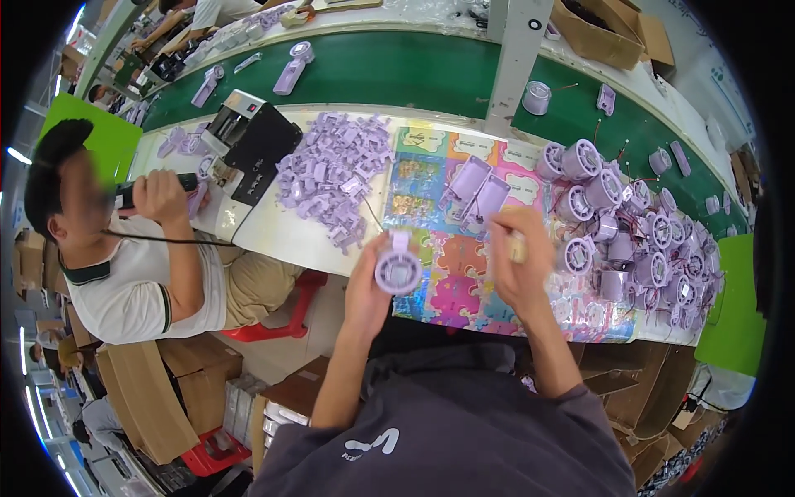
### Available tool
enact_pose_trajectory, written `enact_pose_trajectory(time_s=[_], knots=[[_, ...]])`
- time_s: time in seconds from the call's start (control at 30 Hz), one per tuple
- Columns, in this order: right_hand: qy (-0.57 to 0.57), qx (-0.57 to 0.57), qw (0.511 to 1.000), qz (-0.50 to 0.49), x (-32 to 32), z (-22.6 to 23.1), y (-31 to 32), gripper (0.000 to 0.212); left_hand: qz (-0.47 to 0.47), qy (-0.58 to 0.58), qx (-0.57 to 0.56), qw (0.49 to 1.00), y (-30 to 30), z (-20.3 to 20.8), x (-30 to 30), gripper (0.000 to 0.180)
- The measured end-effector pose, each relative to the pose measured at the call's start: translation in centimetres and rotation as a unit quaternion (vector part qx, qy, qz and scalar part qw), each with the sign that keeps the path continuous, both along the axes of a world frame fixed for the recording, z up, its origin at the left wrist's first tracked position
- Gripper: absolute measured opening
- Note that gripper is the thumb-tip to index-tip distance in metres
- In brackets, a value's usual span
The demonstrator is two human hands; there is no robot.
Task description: The person assembles portable fans by fitting plastic connectors and fan head units into the fan handle casings by hand, then places the assembled fans onto the conveyor belt.
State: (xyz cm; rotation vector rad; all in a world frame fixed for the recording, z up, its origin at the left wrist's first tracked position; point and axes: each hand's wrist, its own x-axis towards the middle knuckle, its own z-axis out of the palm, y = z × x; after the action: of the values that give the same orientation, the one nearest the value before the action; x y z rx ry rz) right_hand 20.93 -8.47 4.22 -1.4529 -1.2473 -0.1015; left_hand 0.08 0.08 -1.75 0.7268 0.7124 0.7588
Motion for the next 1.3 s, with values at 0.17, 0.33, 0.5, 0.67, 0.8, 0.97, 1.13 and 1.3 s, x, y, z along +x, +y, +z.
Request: enact_pose_trajectory(time_s=[0.17,0.33,0.5,0.67,0.8,0.97,1.13,1.3], knots=[[-0.17,-0.104,0.958,0.205,-3.0,-2.3,12.9,0.015,-0.036,-0.123,-0.02,0.992,-3.4,-2.7,-3.7,0.063],[-0.31,-0.169,0.916,0.188,-4.1,-6.8,17.3,0.016,-0.011,-0.078,-0.035,0.996,-4.0,-2.8,-3.4,0.067],[-0.333,-0.153,0.912,0.185,-4.1,-7.5,16.9,0.018,-0.001,-0.004,0.029,1.0,-3.3,-2.9,-3.9,0.065],[-0.228,-0.188,0.93,0.216,-4.5,-7.5,16.7,0.025,-0.005,0.031,0.01,0.999,-2.7,-1.9,-2.8,0.056],[-0.113,-0.238,0.935,0.238,-3.9,-7.6,17.3,0.021,-0.015,0.113,0.034,0.993,-2.6,-1.8,-1.4,0.05],[-0.051,-0.314,0.912,0.26,-4.0,-6.7,18.3,0.018,-0.026,0.134,0.048,0.989,-2.3,-1.7,-1.3,0.049],[-0.216,-0.235,0.934,0.159,-5.3,-6.8,17.5,0.016,-0.031,0.104,0.029,0.994,-1.8,-1.5,-1.5,0.049],[-0.243,-0.187,0.94,0.147,-4.8,-6.9,17.8,0.014,-0.022,0.075,0.013,0.997,-1.6,-1.5,-1.6,0.048]])
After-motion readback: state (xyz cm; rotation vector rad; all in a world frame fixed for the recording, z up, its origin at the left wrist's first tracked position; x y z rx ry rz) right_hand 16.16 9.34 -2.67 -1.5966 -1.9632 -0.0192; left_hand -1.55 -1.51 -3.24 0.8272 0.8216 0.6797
